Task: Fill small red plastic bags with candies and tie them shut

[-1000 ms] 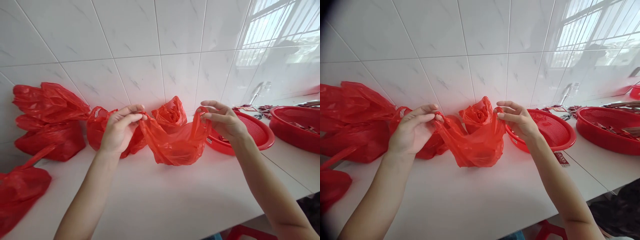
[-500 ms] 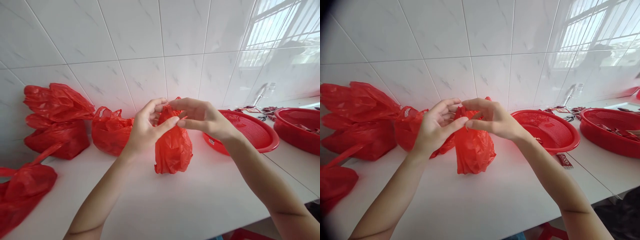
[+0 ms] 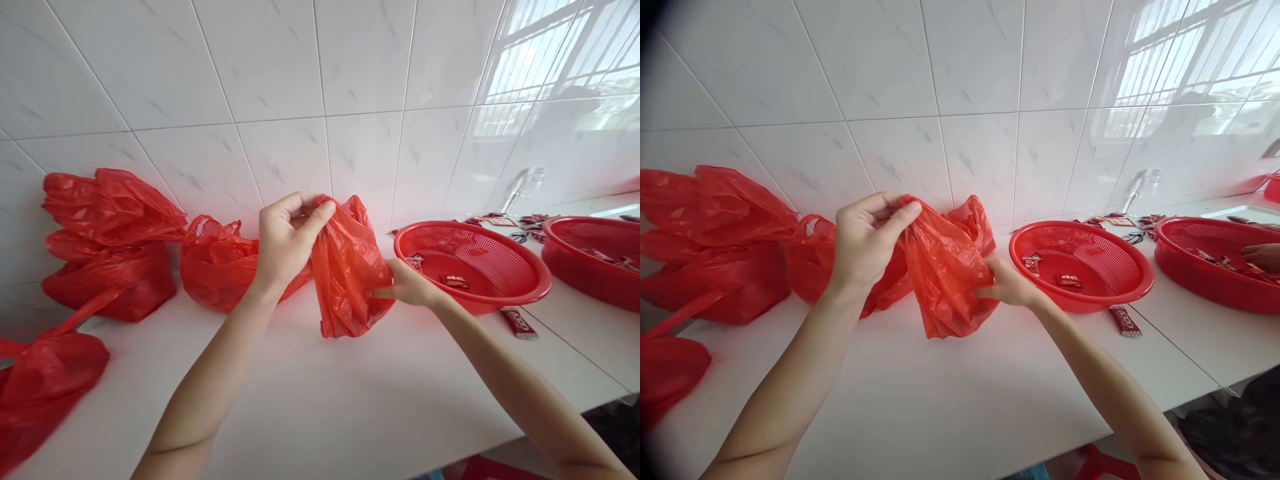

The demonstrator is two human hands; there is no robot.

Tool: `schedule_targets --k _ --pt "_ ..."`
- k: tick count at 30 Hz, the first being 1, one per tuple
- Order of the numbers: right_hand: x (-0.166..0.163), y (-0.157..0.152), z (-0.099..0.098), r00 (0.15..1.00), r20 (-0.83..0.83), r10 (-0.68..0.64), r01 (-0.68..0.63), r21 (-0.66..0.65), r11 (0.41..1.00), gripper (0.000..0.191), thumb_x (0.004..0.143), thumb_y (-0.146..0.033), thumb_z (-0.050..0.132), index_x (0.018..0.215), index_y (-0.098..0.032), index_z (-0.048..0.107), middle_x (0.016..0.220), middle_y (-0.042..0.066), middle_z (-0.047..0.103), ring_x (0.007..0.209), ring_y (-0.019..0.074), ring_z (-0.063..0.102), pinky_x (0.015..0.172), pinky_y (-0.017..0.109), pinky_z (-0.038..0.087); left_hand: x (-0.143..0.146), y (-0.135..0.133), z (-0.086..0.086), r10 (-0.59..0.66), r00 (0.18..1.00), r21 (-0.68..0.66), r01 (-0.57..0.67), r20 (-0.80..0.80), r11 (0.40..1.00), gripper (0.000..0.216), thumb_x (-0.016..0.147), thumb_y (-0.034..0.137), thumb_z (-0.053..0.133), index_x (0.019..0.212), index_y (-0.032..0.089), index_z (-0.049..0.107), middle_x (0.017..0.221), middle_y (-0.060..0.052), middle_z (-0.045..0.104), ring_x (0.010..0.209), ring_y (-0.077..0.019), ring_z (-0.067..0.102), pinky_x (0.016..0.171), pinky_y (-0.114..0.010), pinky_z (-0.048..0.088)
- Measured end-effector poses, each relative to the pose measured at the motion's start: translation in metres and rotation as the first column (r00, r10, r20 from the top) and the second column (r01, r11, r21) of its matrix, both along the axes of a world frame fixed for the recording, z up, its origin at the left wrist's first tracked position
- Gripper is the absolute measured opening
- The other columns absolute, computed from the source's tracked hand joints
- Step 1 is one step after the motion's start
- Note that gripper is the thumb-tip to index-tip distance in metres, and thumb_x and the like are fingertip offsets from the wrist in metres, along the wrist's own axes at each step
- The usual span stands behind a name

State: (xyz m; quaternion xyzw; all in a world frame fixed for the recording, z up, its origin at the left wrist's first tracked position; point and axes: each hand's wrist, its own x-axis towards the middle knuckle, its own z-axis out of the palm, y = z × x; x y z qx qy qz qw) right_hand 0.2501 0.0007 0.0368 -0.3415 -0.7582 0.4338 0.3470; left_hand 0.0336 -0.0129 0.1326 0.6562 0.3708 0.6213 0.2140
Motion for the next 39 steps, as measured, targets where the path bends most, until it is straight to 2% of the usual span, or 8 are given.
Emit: schedule_targets --k 2,7,13,20,28,31,34,39 --pt "0.002 0.002 -0.025 0.997 0.005 -0.075 0.075 -0.035 0.997 0.018 0.076 -0.035 0.078 0.083 -0.018 0.075 0.084 0.005 0.076 0.081 0.0282 0.07 0.076 0.043 0.059 -0.005 0.004 0.001 0.04 0.998 0.016 -0.041 0.038 0.999 0.017 0.082 0.035 0.074 0.088 0.019 0.073 0.087 -0.002 0.074 0.084 -0.0174 0.071 0.075 -0.027 0.059" --pt "0.0 -0.002 -0.06 0.98 -0.18 -0.084 0.05 -0.188 0.981 0.031 0.08 -0.047 0.074 0.087 -0.017 0.072 0.087 0.005 0.074 0.088 0.0256 0.069 0.082 0.041 0.057 -0.014 0.008 0.002 0.053 0.996 0.005 -0.053 0.069 0.999 0.014 0.08 0.033 0.075 0.084 0.021 0.072 0.085 -0.001 0.074 0.081 -0.0171 0.07 0.072 -0.027 0.059" --pt "0.0 -0.002 -0.072 0.958 -0.257 -0.125 0.041 -0.306 0.951 0.043 0.071 -0.057 0.08 0.07 -0.016 0.066 0.06 -0.001 0.061 0.054 0.0113 0.051 0.056 0.028 0.045 -0.018 0.005 0.004 0.079 0.993 -0.051 -0.074 0.091 0.996 0.008 0.08 0.03 0.074 0.079 0.023 0.07 0.076 0.001 0.071 0.069 -0.0153 0.068 0.06 -0.026 0.056" --pt "0.013 0.005 -0.085 0.952 -0.273 -0.137 0.033 -0.353 0.935 0.06 0.072 -0.068 0.075 0.048 -0.021 0.046 0.037 -0.008 0.033 0.039 0.0063 0.025 0.047 0.027 0.023 -0.021 0.001 0.007 0.096 0.993 -0.055 -0.092 0.075 0.994 0.015 0.08 0.035 0.075 0.079 0.022 0.069 0.07 0.001 0.069 0.063 -0.0149 0.068 0.056 -0.026 0.056" --pt "0.019 0.01 -0.094 0.925 -0.342 -0.165 0.027 -0.375 0.927 0.069 0.072 -0.078 0.066 0.047 -0.023 0.033 0.039 -0.008 0.031 0.042 0.0084 0.03 0.051 0.029 0.035 -0.021 -0.001 0.007 0.056 0.99 -0.075 -0.046 0.133 0.996 0.013 0.078 0.03 0.075 0.079 0.019 0.068 0.072 0.001 0.07 0.055 -0.0129 0.067 0.053 -0.025 0.056" --pt "0.017 0.011 -0.093 0.92 -0.327 -0.215 0.087 -0.364 0.927 0.053 0.074 -0.063 0.075 0.056 -0.021 0.048 0.049 -0.005 0.048 0.049 0.0102 0.042 0.055 0.028 0.04 -0.019 -0.003 0.005 0.019 0.996 -0.08 -0.012 0.087 0.997 0.012 0.079 0.029 0.074 0.079 0.018 0.069 0.073 0.0 0.071 0.055 -0.0135 0.067 0.055 -0.026 0.057" --pt "0.01 0.011 -0.076 0.902 -0.337 -0.269 0.174 -0.287 0.942 0.037 0.074 -0.053 0.08 0.08 -0.02 0.064 0.082 0.002 0.068 0.073 0.0146 0.059 0.074 0.031 0.049 -0.017 -0.006 0.003 -0.032 0.999 -0.085 0.032 -0.006 0.996 0.013 0.08 0.029 0.074 0.08 0.017 0.071 0.077 -0.002 0.072 0.058 -0.0143 0.068 0.059 -0.028 0.058" --pt "-0.025 0.006 -0.024 0.946 -0.316 -0.077 0.07 -0.034 0.997 0.058 0.077 -0.048 0.08 0.127 -0.028 0.061 0.137 0.009 0.061 0.12 0.025 0.06 0.105 0.044 0.045 -0.013 -0.007 0.002 -0.051 0.993 -0.095 0.041 -0.111 0.995 0.014 0.081 0.031 0.075 0.08 0.017 0.072 0.078 -0.002 0.072 0.06 -0.0144 0.069 0.063 -0.027 0.058"
